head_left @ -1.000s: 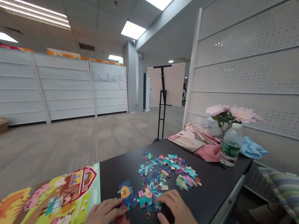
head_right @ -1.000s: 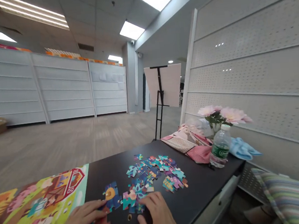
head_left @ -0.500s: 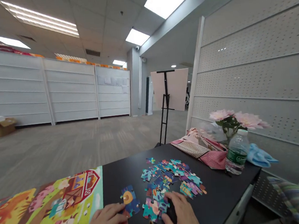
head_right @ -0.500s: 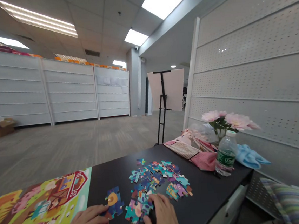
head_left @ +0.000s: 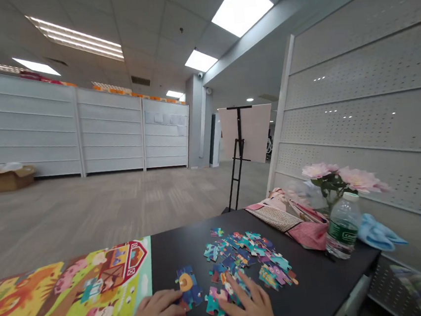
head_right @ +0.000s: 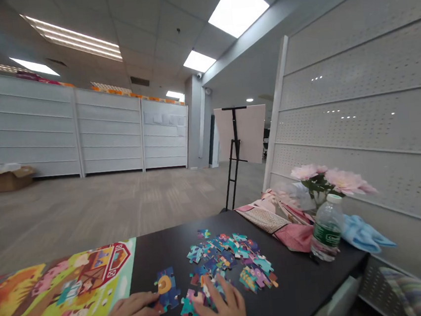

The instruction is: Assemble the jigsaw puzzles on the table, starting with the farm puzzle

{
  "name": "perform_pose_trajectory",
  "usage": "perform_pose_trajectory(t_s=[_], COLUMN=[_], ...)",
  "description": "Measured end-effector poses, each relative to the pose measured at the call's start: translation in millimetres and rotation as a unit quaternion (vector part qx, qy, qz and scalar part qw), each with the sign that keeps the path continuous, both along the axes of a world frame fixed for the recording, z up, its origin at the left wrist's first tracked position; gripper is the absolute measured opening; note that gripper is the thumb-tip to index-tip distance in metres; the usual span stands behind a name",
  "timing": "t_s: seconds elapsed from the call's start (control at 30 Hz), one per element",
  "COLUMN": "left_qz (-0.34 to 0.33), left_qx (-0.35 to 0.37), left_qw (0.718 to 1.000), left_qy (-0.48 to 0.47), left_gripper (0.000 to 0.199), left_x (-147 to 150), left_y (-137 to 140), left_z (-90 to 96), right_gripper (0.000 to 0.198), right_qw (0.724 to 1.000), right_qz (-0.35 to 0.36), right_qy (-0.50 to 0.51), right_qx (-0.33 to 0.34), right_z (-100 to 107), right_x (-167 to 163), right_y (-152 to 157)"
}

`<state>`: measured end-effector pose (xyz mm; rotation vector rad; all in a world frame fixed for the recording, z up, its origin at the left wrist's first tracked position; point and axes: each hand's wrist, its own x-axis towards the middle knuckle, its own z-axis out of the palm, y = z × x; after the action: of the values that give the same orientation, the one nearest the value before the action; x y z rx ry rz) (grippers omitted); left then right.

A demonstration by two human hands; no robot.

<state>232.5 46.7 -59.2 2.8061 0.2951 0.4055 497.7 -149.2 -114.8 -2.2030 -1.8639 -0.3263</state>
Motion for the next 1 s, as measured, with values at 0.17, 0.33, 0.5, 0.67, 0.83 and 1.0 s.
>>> perform_pose_trajectory(t_s=[0.17,0.33,0.5,0.67,0.83,1.0], left_qz=[-0.02,-0.023,0.006,0.013,0.01,0.007], left_qx=[-0.033,-0.074,-0.137,-0.158,-0.159,-0.158], left_qw=[0.999,0.996,0.988,0.986,0.987,0.987], left_qy=[-0.007,0.054,0.072,0.06,0.034,0.021], left_gripper=[0.046,0.053,0.068,0.078,0.078,0.083], left_x=[2.1,5.3,-2.3,-7.3,-6.4,-5.9], left_y=[6.3,7.7,-6.3,-15.6,-15.0,-13.2], left_z=[-6.6,-2.6,20.8,33.5,29.8,26.0], right_gripper=[0.026,0.033,0.028,0.033,0.028,0.017], right_qw=[0.988,0.99,0.983,0.973,0.958,0.942], right_qz=[-0.123,-0.018,-0.01,-0.017,0.021,0.001], right_qy=[0.068,0.133,0.167,0.214,0.282,0.337], right_qx=[0.069,0.032,-0.074,-0.083,-0.052,-0.011], right_z=[20.2,74.4,103.2,110.4,99.7,70.5], right_x=[-2.4,-1.3,7.9,12.5,-25.8,-69.2], right_y=[3.1,42.3,87.0,100.9,87.4,69.2])
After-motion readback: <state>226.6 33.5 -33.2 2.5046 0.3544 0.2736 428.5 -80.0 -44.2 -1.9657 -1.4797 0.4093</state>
